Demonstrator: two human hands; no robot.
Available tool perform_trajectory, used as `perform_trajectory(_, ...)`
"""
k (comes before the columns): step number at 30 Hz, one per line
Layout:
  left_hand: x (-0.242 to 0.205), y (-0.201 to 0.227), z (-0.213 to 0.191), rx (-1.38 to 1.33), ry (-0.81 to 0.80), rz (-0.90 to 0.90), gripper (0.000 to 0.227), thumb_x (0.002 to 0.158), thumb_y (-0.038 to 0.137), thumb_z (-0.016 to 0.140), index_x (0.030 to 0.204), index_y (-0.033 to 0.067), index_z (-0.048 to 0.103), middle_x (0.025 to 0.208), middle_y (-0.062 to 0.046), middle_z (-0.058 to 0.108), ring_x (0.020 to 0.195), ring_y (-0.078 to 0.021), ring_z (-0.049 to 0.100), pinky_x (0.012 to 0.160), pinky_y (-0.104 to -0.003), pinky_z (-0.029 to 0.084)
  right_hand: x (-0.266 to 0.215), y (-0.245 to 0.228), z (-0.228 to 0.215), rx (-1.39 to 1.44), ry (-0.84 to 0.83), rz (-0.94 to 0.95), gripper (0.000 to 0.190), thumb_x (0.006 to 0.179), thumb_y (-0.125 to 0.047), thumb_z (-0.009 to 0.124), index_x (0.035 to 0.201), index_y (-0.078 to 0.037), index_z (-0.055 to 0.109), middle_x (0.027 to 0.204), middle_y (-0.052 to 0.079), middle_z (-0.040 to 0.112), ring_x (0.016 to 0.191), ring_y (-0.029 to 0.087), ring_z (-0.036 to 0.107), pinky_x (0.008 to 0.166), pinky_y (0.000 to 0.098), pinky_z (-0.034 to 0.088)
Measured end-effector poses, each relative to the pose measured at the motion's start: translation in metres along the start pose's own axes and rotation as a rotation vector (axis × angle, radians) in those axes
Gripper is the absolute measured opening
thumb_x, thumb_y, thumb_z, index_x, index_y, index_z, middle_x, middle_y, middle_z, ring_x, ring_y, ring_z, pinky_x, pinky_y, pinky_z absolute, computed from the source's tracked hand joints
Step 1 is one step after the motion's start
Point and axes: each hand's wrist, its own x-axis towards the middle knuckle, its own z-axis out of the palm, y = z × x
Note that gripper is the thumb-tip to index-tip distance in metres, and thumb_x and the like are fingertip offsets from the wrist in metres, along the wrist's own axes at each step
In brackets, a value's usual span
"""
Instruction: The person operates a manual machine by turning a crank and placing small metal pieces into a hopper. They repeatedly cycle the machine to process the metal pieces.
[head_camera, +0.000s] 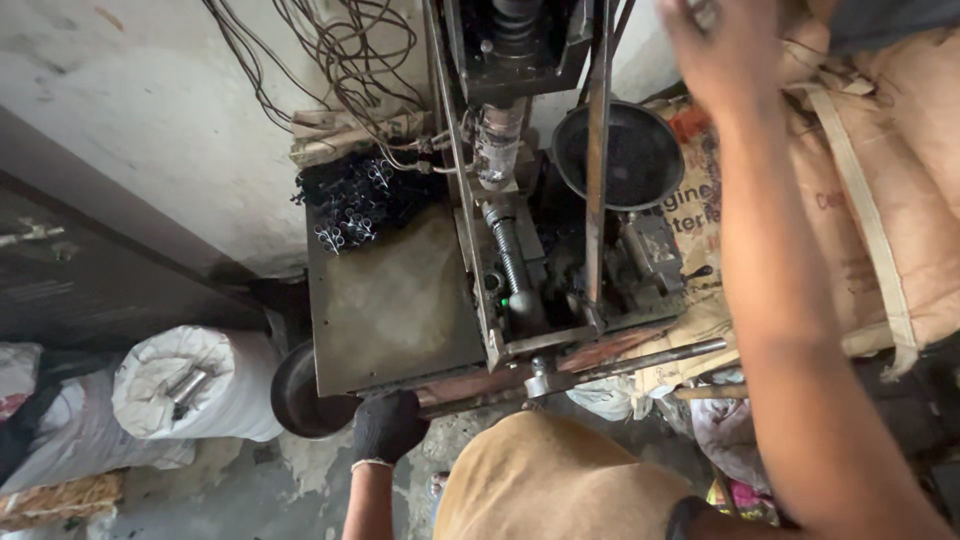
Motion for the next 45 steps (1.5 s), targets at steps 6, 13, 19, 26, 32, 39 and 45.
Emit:
perform_trajectory(6, 0.005, 0.014, -0.037, -0.260, -0.100, 0.053, 0.040, 0.068, 0.039, 0.087, 0.094, 0.0111, 0.074, 0.094, -0.015, 0.075, 0.091, -0.0361, 0.072, 0.079, -0.047, 0.057, -0.239, 0.047, 0.015, -0.222, 0.009, 0.319, 0.020, 0.106, -0.022, 0.068, 0.106, -0.004, 0.074, 0.097, 0.017, 0.074, 0.086, 0.033, 0.073, 0.076, 0.0434, 0.057)
perform_trajectory(13, 0.120, 0.112, -0.191, -0.434, 0.690, 0.393, 0.073, 0.086, 0.021, 0.085, 0.148, 0.0051, 0.050, 0.152, -0.021, 0.056, 0.142, -0.0388, 0.055, 0.117, -0.047, 0.048, -0.298, 0.130, 0.094, -0.217, -0.164, 0.359, 0.029, 0.100, -0.037, 0.069, 0.114, -0.013, 0.076, 0.091, 0.016, 0.074, 0.079, 0.039, 0.070, 0.070, 0.0481, 0.056)
perform_trajectory(19, 0.248, 0.224, -0.292, -0.388, 1.082, 0.435, 0.085, 0.101, 0.022, 0.078, 0.162, 0.0002, 0.022, 0.161, -0.030, 0.034, 0.151, -0.0432, 0.036, 0.128, -0.045, 0.033, -0.308, 0.151, 0.116, -0.364, -0.219, 0.436, 0.025, 0.103, -0.036, 0.066, 0.099, -0.013, 0.074, 0.088, 0.017, 0.073, 0.082, 0.042, 0.070, 0.074, 0.0532, 0.055)
perform_trajectory(26, 0.206, 0.216, -0.247, -0.487, 1.077, 0.441, 0.066, 0.107, 0.018, 0.073, 0.159, -0.0001, 0.037, 0.154, -0.021, 0.046, 0.141, -0.0359, 0.053, 0.119, -0.042, 0.050, -0.309, 0.148, 0.114, -0.338, -0.242, 0.494, 0.025, 0.103, -0.036, 0.068, 0.099, -0.013, 0.075, 0.088, 0.017, 0.073, 0.082, 0.042, 0.070, 0.074, 0.0540, 0.055)
perform_trajectory(32, 0.094, 0.090, -0.137, -0.328, 0.353, 0.504, 0.032, 0.086, 0.022, 0.077, 0.115, 0.0095, 0.072, 0.118, -0.018, 0.072, 0.104, -0.0368, 0.069, 0.090, -0.044, 0.056, -0.305, 0.144, 0.110, -0.244, -0.270, 0.490, 0.025, 0.103, -0.036, 0.066, 0.106, -0.014, 0.077, 0.095, 0.017, 0.074, 0.087, 0.041, 0.070, 0.077, 0.0517, 0.056)
perform_trajectory(39, 0.012, -0.006, -0.011, 0.078, -0.354, 0.148, 0.033, 0.077, 0.046, 0.076, 0.089, 0.0159, 0.076, 0.092, -0.009, 0.076, 0.090, -0.0342, 0.072, 0.078, -0.049, 0.057, -0.309, 0.148, 0.111, -0.344, -0.295, 0.454, 0.030, 0.103, -0.039, 0.065, 0.099, -0.011, 0.075, 0.093, 0.018, 0.074, 0.086, 0.042, 0.070, 0.075, 0.0536, 0.054)
perform_trajectory(45, 0.008, -0.011, 0.003, 0.036, -0.235, 0.005, 0.024, 0.077, 0.043, 0.074, 0.076, 0.0186, 0.077, 0.082, -0.010, 0.074, 0.080, -0.0353, 0.072, 0.072, -0.050, 0.057, -0.313, 0.155, 0.114, -0.407, -0.317, 0.437, 0.030, 0.104, -0.039, 0.064, 0.099, -0.011, 0.074, 0.094, 0.019, 0.073, 0.086, 0.042, 0.070, 0.076, 0.0526, 0.055)
